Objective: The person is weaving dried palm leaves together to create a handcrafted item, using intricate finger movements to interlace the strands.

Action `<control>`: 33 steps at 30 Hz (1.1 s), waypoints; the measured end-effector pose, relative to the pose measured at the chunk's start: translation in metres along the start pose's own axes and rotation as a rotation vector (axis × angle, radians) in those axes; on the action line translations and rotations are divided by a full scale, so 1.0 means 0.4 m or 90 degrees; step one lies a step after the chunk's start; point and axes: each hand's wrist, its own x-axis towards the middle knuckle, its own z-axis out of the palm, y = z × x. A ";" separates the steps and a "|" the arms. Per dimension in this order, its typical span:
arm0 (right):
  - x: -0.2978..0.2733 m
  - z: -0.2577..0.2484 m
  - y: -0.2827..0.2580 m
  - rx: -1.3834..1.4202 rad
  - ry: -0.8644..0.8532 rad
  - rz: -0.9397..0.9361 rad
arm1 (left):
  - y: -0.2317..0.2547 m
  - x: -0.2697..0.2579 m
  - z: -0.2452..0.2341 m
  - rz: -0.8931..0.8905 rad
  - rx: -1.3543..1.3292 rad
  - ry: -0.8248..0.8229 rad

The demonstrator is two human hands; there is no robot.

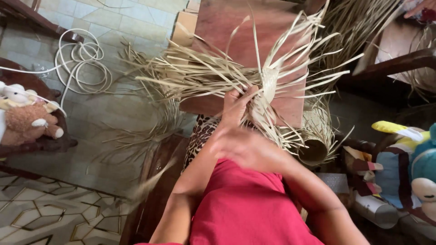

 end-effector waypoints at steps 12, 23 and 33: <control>-0.154 -0.076 0.280 -0.136 0.229 0.379 | 0.006 -0.049 -0.002 0.156 0.063 -0.012; -0.134 -0.083 0.204 0.087 0.262 0.383 | 0.140 -0.145 -0.052 0.733 0.939 0.215; -0.153 -0.076 0.243 0.139 0.235 0.430 | -0.023 -0.089 -0.080 0.532 0.626 -0.065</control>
